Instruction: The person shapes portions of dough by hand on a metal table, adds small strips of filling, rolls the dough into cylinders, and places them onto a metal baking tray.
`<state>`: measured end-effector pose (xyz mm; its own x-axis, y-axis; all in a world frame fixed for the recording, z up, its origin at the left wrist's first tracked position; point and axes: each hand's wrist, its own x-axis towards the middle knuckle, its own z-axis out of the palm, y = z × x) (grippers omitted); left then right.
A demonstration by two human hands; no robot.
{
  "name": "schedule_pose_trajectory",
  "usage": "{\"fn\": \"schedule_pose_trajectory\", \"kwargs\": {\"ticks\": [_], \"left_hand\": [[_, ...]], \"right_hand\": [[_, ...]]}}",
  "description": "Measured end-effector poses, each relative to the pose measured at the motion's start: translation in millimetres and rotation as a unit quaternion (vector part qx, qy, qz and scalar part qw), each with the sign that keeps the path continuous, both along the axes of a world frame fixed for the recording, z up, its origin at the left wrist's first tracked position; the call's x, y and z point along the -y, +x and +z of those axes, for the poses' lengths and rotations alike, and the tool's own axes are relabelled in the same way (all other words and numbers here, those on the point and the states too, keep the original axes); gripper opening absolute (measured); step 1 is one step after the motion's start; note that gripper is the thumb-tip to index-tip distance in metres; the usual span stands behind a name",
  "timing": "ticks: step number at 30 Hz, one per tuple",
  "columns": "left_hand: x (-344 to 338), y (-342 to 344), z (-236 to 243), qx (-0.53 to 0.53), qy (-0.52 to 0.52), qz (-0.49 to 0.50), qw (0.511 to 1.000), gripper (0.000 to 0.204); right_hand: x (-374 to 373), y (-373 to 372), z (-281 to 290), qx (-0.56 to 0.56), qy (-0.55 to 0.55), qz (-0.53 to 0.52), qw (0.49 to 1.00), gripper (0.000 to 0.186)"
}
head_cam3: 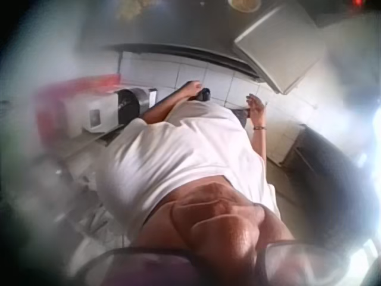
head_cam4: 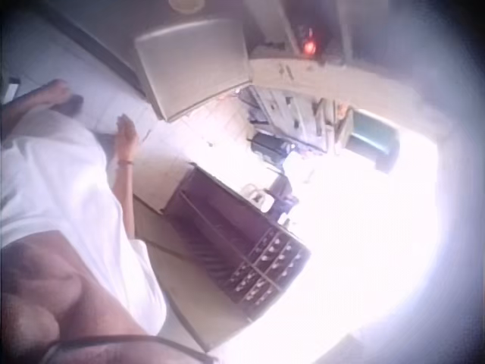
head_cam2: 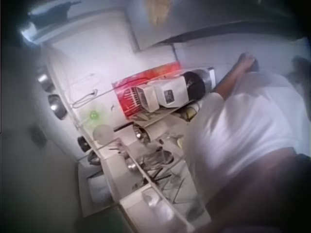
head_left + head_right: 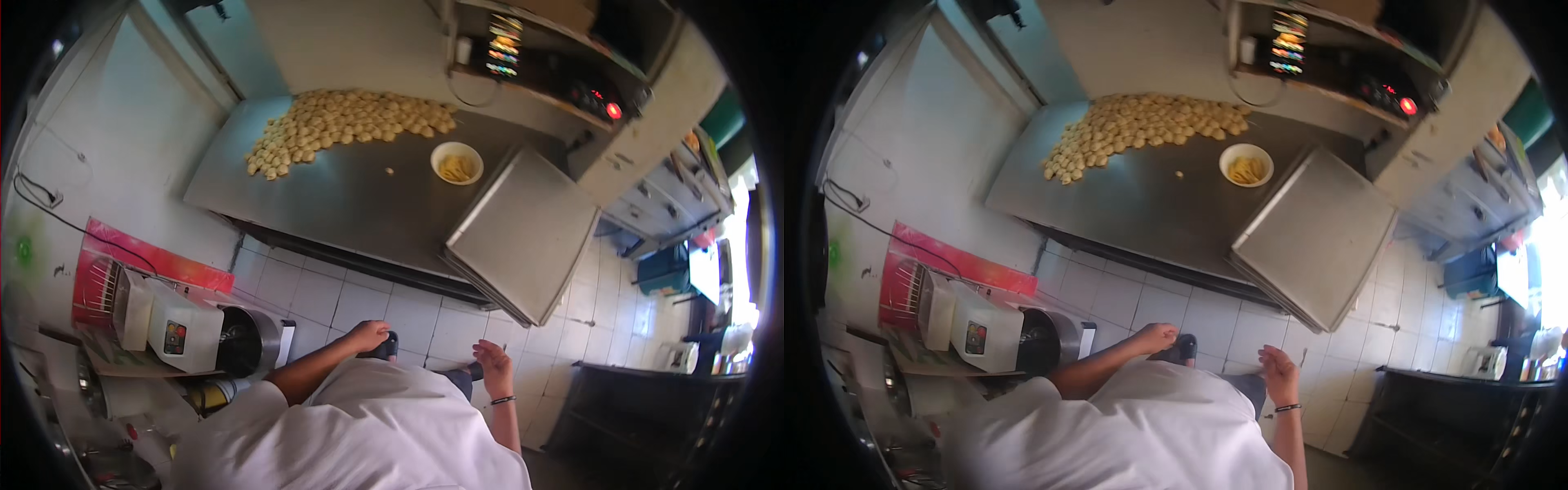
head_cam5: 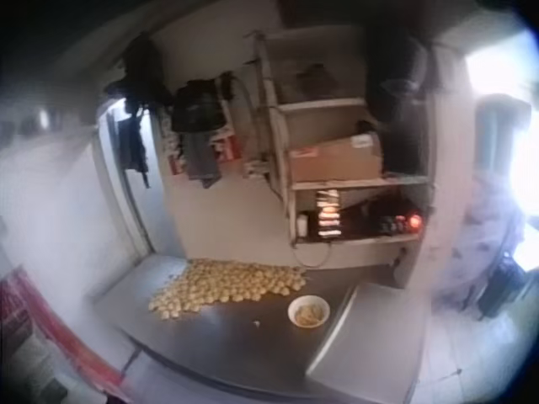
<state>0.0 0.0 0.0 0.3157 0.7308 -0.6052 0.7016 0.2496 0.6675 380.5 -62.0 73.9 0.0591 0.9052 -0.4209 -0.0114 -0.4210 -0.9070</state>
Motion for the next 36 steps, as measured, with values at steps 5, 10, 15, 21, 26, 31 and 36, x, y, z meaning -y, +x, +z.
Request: {"fn": "schedule_pose_trajectory", "kwargs": {"ticks": [5,10,15,21,26,31,36], "left_hand": [[-30,-100,5,0.064,0.105,0.11,0.986,0.04],[-36,-128,-12,0.068,0.096,0.129,0.985,0.039],[-57,-166,13,0.06,0.07,0.211,0.973,0.04],[-105,-235,90,0.04,0.097,0.284,0.953,0.037],[-174,-286,109,0.067,0.134,0.382,0.912,0.034],[-282,-331,120,0.053,0.249,0.358,0.898,0.031],[-419,-349,122,0.037,0.385,0.2,0.9,0.035]], "right_hand": [[-70,-91,28,0.099,0.124,0.081,0.984,0.027],[-149,-170,78,0.15,0.099,0.21,0.961,0.024],[-257,-240,76,0.192,0.176,0.295,0.919,0.02],[-429,-339,51,0.292,0.299,0.335,0.844,0.02],[-537,-413,25,0.353,0.357,0.31,0.807,0.033],[-588,-493,25,0.464,0.257,0.226,0.817,0.046],[-605,-497,-3,0.469,0.202,0.145,0.847,0.034]]}}
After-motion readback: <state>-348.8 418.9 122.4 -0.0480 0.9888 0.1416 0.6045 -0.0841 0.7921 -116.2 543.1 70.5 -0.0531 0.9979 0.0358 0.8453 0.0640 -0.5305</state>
